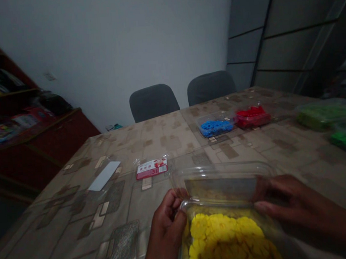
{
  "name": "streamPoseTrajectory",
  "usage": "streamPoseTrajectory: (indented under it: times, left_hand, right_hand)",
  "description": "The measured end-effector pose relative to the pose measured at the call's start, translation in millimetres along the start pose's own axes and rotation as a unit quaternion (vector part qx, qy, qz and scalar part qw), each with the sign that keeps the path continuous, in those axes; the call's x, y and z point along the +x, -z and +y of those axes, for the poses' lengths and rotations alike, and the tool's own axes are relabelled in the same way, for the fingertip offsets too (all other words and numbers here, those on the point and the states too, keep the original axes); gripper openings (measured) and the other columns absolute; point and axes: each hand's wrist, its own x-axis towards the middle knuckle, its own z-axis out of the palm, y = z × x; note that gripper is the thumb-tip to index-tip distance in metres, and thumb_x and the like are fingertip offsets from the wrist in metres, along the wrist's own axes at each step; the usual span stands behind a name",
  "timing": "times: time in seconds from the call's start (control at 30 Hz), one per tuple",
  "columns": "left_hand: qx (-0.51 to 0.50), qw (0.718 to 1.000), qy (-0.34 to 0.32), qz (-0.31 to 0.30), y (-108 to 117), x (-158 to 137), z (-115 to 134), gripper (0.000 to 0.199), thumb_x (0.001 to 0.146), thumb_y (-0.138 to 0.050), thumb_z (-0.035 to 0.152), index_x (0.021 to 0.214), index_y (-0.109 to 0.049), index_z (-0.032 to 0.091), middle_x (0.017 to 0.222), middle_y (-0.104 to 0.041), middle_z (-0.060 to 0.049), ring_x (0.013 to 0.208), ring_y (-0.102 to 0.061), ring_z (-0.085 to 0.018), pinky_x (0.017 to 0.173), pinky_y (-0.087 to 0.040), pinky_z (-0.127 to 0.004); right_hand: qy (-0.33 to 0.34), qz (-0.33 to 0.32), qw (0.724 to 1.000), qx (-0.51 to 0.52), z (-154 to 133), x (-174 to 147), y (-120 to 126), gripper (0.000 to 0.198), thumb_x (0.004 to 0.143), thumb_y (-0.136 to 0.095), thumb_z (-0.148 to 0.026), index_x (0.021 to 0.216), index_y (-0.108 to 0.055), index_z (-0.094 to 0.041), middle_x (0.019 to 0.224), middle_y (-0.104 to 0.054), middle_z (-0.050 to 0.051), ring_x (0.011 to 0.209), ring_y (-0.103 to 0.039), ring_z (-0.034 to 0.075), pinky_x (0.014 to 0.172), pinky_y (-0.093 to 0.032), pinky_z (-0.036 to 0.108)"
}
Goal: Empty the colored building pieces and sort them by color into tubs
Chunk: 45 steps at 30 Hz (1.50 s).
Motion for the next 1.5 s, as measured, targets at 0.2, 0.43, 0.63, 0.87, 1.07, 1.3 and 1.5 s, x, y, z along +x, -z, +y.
streamPoseTrajectory:
  times: [0.2, 0.43, 0.63, 0.87, 1.07, 1.3, 1.5]
  left_hand:
    - [0.018, 1.000, -0.005, 0.011, 0, 1, 1, 0.012, 0.083, -0.065, 0.027, 0.094, -0.065, 0.022, 0.090, -0.072, -0.002, 0.081, -0.067, -0.019, 0.065, -0.049, -0.024]
    - [0.036, 0.999, 0.009, 0.013, -4, -2, 10, 0.021, 0.083, -0.066, 0.030, 0.103, -0.067, 0.024, 0.103, -0.073, -0.005, 0.091, -0.067, -0.022, 0.077, -0.051, -0.028]
    - [0.061, 0.997, 0.017, 0.040, -4, -4, 11, 0.024, 0.080, -0.069, 0.036, 0.099, -0.069, 0.021, 0.099, -0.074, -0.006, 0.091, -0.068, -0.025, 0.074, -0.053, -0.028]
    - [0.060, 0.997, 0.018, 0.047, -5, -4, 10, 0.027, 0.079, -0.071, 0.035, 0.103, -0.070, 0.024, 0.098, -0.075, -0.004, 0.088, -0.069, -0.022, 0.071, -0.052, -0.025]
    - [0.023, 0.998, 0.045, 0.038, -7, -5, 11, 0.029, 0.078, -0.072, 0.034, 0.105, -0.069, 0.024, 0.098, -0.074, -0.003, 0.084, -0.069, -0.021, 0.070, -0.054, -0.026]
    - [0.033, 0.999, 0.032, 0.025, -1, -3, 8, 0.022, 0.078, -0.072, 0.032, 0.097, -0.069, 0.022, 0.083, -0.074, -0.002, 0.073, -0.068, -0.019, 0.065, -0.052, -0.024]
    - [0.020, 0.999, 0.028, 0.003, -2, -3, 6, 0.018, 0.081, -0.069, 0.031, 0.097, -0.069, 0.023, 0.096, -0.074, -0.004, 0.083, -0.068, -0.021, 0.070, -0.051, -0.025]
  right_hand:
    - [-0.022, -0.008, 1.000, -0.011, -10, 1, 3, 0.009, 0.086, -0.058, -0.021, 0.079, -0.062, -0.021, 0.073, -0.065, 0.000, 0.068, -0.061, 0.014, 0.062, -0.045, 0.024]
    - [-0.057, -0.019, 0.998, 0.019, -13, 0, 4, 0.010, 0.082, -0.058, -0.021, 0.085, -0.068, -0.020, 0.077, -0.069, 0.002, 0.070, -0.062, 0.015, 0.061, -0.046, 0.024]
    - [-0.055, -0.048, 0.996, 0.056, -11, -7, 10, 0.020, 0.090, -0.056, -0.034, 0.088, -0.071, -0.021, 0.083, -0.071, 0.003, 0.076, -0.064, 0.017, 0.066, -0.048, 0.026]
    - [-0.041, -0.042, 0.998, 0.031, -7, -10, 12, 0.025, 0.093, -0.052, -0.038, 0.085, -0.068, -0.021, 0.078, -0.069, 0.002, 0.073, -0.063, 0.016, 0.066, -0.047, 0.027]
    - [-0.040, -0.064, 0.997, 0.009, -8, -14, 17, 0.020, 0.092, -0.055, -0.035, 0.093, -0.069, -0.022, 0.086, -0.070, 0.003, 0.079, -0.064, 0.017, 0.071, -0.049, 0.028]
    - [-0.061, -0.045, 0.997, -0.003, -7, -18, 11, 0.021, 0.090, -0.058, -0.040, 0.088, -0.067, -0.020, 0.081, -0.068, 0.002, 0.074, -0.062, 0.016, 0.067, -0.047, 0.027]
    - [-0.090, 0.022, 0.996, 0.009, -13, -20, -2, 0.029, 0.089, -0.055, -0.047, 0.077, -0.066, -0.022, 0.072, -0.066, 0.002, 0.067, -0.061, 0.018, 0.060, -0.047, 0.028]
